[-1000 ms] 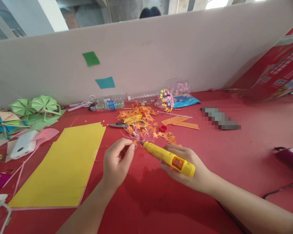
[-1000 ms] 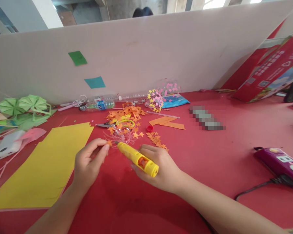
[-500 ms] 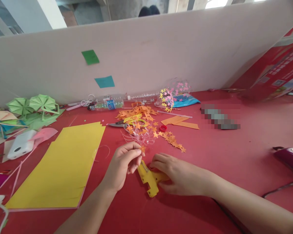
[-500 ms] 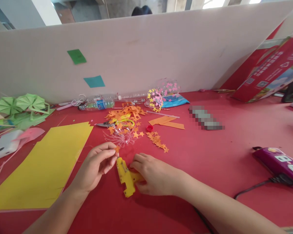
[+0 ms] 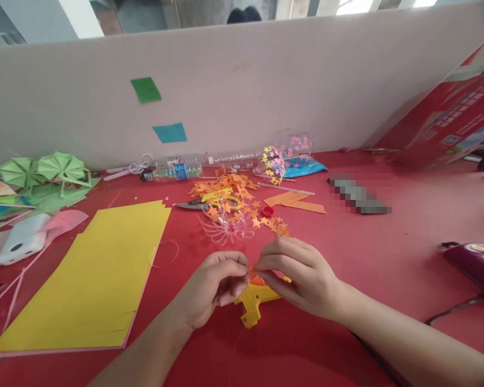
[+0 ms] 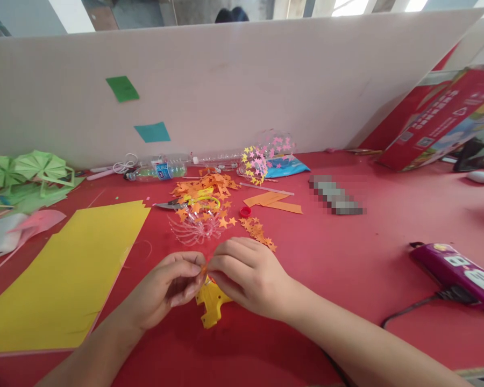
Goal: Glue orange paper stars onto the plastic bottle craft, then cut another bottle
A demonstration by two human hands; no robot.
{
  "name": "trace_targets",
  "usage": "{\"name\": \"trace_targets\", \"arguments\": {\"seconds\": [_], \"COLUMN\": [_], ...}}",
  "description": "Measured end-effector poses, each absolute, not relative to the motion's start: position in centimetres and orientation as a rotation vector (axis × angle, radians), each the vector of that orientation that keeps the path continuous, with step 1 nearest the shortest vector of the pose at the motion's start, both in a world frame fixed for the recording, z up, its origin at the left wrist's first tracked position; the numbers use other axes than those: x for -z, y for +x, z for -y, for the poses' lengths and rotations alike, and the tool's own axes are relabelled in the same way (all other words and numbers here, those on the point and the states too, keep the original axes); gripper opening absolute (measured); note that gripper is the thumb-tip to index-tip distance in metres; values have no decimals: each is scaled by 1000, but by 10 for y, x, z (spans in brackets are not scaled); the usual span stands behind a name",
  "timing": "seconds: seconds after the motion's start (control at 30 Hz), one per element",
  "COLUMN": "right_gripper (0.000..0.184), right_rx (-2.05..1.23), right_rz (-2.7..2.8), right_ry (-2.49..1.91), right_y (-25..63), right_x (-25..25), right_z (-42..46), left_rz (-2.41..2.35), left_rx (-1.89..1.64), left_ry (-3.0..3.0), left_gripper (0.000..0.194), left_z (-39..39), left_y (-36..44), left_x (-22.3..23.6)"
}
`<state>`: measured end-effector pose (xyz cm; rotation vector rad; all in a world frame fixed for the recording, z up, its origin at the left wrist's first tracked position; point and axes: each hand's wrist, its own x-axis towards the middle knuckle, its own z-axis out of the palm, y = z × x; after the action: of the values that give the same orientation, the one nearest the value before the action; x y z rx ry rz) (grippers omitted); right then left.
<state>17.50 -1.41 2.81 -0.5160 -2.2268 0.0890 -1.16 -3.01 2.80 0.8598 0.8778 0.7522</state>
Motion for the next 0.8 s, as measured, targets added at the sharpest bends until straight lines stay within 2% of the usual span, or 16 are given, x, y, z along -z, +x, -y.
{"name": "trace_targets", "arguments": {"seconds": [0.17, 0.3, 0.53, 0.63, 0.8], "right_gripper": [10, 11, 12, 12, 15], "right_rx": [-67, -78, -220, -129, 83], "right_rz": [2242, 2228, 2117, 2118, 2184], "right_ry": [-531, -534, -873, -903, -848], "right_y": [174, 176, 185, 186, 188], "right_x": [-29, -31, -36, -31, -20], "right_z": [14, 12, -6, -11, -13], "left_rz": [-882, -955, -1507, -1639, -1773], "left_rx": [-741, -734, -1161, -1125, -1067], "left_ry": [868, 1018, 2179, 2542, 2684], "left_gripper": [12, 21, 11, 12, 11], "left_z": [30, 31, 22, 16, 10], "left_y": [-11, -10, -8, -1, 14], "left_x": [-28, -30, -36, -31, -22]}}
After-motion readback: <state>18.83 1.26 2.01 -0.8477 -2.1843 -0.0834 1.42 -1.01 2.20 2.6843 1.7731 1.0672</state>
